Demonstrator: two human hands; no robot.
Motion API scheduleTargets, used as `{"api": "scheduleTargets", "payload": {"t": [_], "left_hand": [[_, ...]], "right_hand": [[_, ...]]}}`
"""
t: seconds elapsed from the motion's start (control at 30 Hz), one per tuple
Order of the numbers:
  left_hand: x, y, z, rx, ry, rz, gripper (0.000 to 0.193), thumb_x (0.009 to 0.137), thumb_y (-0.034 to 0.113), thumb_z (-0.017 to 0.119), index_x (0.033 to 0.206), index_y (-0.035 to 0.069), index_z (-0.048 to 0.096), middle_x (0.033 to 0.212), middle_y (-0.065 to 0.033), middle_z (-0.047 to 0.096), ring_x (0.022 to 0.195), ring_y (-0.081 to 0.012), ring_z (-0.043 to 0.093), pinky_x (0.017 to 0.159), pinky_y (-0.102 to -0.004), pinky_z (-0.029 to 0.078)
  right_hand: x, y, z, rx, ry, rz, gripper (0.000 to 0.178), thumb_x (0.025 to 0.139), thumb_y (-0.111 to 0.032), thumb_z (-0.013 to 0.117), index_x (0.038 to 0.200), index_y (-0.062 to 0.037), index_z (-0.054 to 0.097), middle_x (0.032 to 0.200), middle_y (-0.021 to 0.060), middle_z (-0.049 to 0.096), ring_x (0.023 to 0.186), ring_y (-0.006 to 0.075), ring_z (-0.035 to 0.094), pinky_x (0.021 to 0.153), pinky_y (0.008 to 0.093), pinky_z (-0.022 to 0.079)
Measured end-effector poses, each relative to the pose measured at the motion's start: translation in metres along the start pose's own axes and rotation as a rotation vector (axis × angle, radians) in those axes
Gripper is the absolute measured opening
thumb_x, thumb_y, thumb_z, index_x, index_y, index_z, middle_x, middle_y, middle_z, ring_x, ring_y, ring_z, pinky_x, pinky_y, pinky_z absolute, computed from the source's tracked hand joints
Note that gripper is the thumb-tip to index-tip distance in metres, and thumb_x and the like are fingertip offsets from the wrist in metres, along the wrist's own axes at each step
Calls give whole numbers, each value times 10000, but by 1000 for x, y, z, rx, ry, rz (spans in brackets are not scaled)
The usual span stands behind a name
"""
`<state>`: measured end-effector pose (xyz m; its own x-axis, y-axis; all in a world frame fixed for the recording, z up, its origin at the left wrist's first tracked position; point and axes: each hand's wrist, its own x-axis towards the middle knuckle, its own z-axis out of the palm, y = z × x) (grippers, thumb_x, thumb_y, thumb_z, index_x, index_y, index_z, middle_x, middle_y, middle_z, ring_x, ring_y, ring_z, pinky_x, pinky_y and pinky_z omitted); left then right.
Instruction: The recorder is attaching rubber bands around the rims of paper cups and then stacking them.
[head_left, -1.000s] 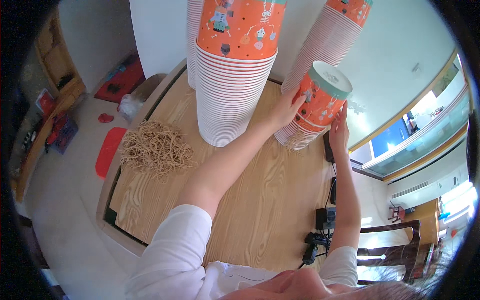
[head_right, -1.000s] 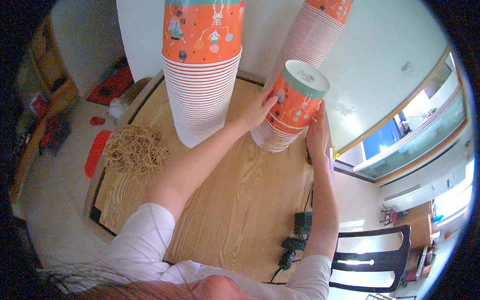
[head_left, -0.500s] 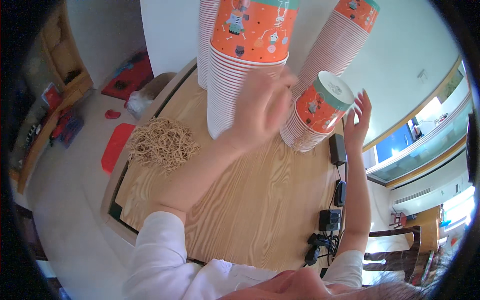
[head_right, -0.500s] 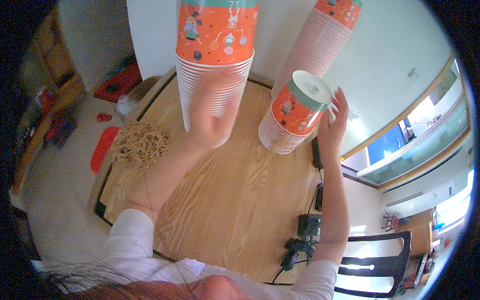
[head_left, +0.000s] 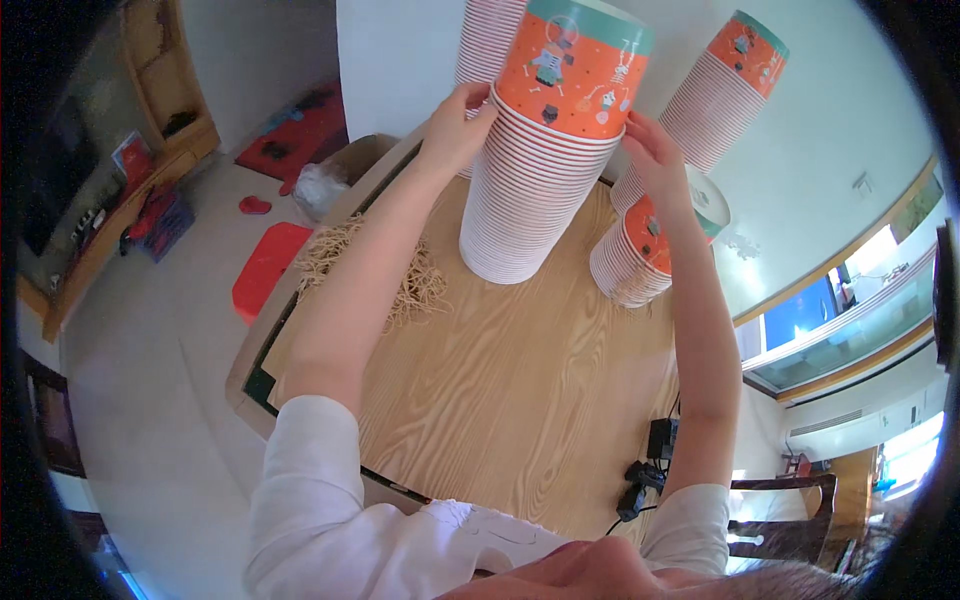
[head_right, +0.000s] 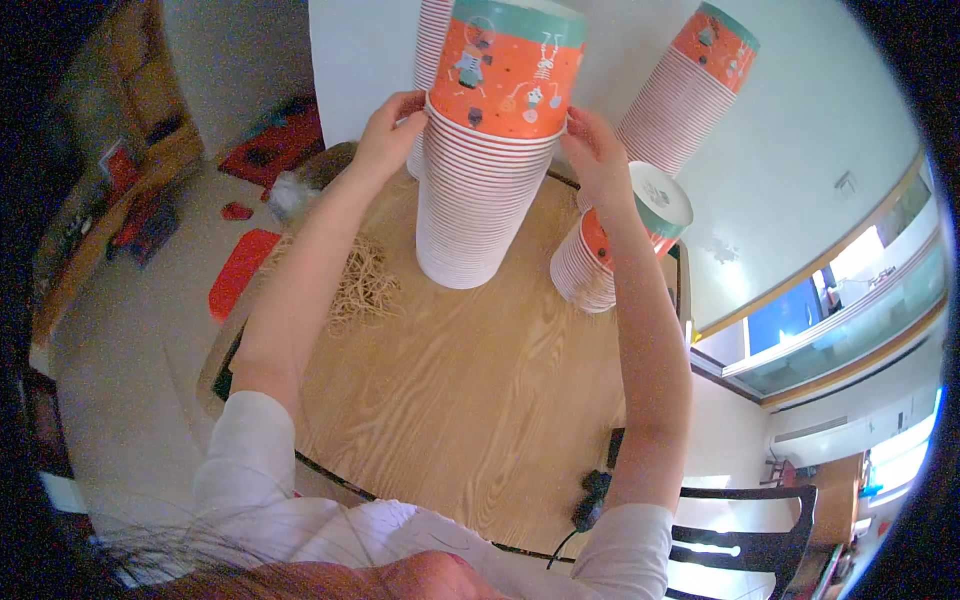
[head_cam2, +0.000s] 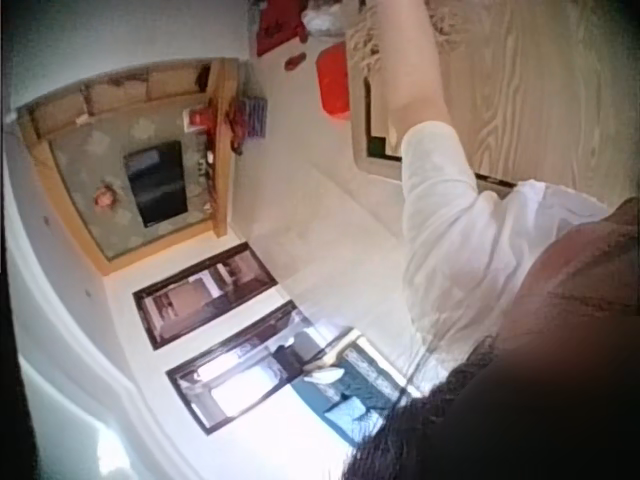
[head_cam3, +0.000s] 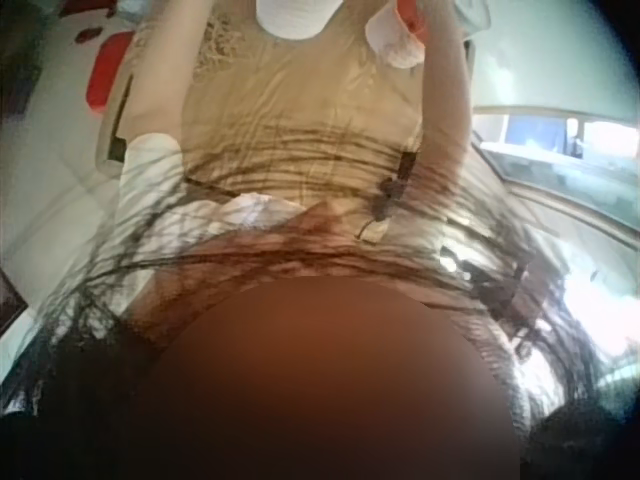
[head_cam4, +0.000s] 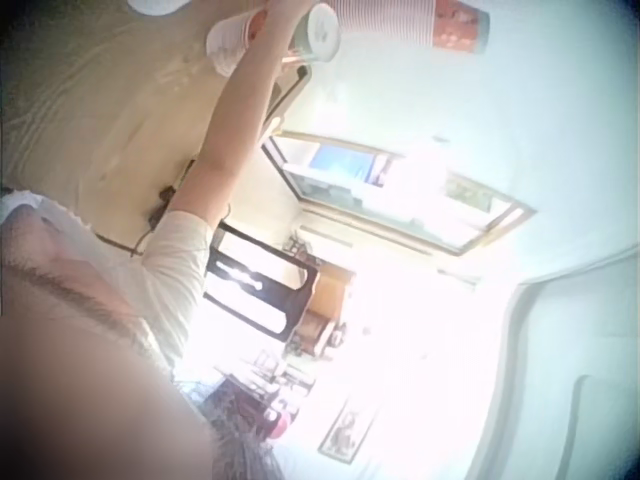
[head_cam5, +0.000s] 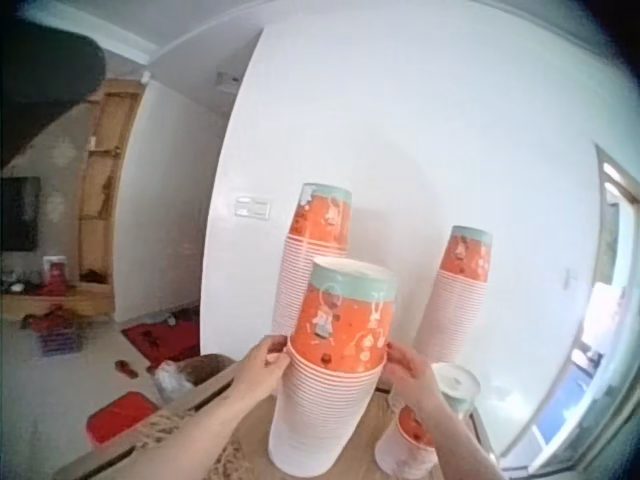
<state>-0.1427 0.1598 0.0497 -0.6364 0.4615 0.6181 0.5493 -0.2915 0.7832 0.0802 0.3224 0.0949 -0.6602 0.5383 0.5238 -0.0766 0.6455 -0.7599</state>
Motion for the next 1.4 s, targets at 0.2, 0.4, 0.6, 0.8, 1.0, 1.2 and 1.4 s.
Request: {"api": "scheduleTargets", "payload": {"t": [0.2,0.4,0.6,0.8,1.0,1.2,1.4], "left_hand": [[4,-5,-6,-34,-79,46,436,829,234,598,1182,-22,589,1123,-191,630,1094,-288,576,946,-378,438],[6,10,-1,-88,-73,60,450,818,240,612,1182,-24,594,1133,-191,631,1100,-291,580,961,-364,430],[10,18,-3,-103,-111,49,471,819,246,615,1201,-28,583,1182,-196,615,1111,-278,580,973,-352,421],[17,35,-6,-76,-134,79,482,858,217,639,1280,4,539,1261,-141,580,1199,-214,516,1033,-328,365],[36,88,5,-234,-37,528,495,815,184,683,1272,43,555,1155,-127,633,1090,-181,586,922,-303,447],[36,169,0,140,139,684,567,836,56,607,1367,32,410,1161,-221,524,1092,-333,537,924,-387,440],[-28,258,-50,100,-190,358,444,874,87,547,1300,-13,477,1057,-227,562,1008,-361,564,868,-419,452]], "right_hand": [[0,2,2,114,-15,-26,415,909,-49,551,1316,-13,477,1249,120,579,1144,181,541,964,305,426],[-3,2,4,209,8,-33,472,906,-44,558,1357,-12,422,1294,136,550,1156,194,536,973,311,426],[-4,-4,5,251,-20,-70,493,907,-52,566,1369,-6,400,1292,143,549,1157,192,534,969,309,430],[4,-27,11,256,-39,-103,575,921,-67,537,1434,-10,284,1350,130,498,1222,194,485,1024,328,372],[31,-68,5,276,121,-278,581,908,-57,564,1421,19,302,1360,119,484,1234,193,474,1033,328,381],[53,-92,-33,144,449,-537,349,898,-87,615,1227,6,548,1169,88,616,1054,158,577,918,279,453],[-53,-165,-49,-383,723,-547,248,872,-138,678,1020,18,555,978,105,651,899,158,594,823,295,487]]}}
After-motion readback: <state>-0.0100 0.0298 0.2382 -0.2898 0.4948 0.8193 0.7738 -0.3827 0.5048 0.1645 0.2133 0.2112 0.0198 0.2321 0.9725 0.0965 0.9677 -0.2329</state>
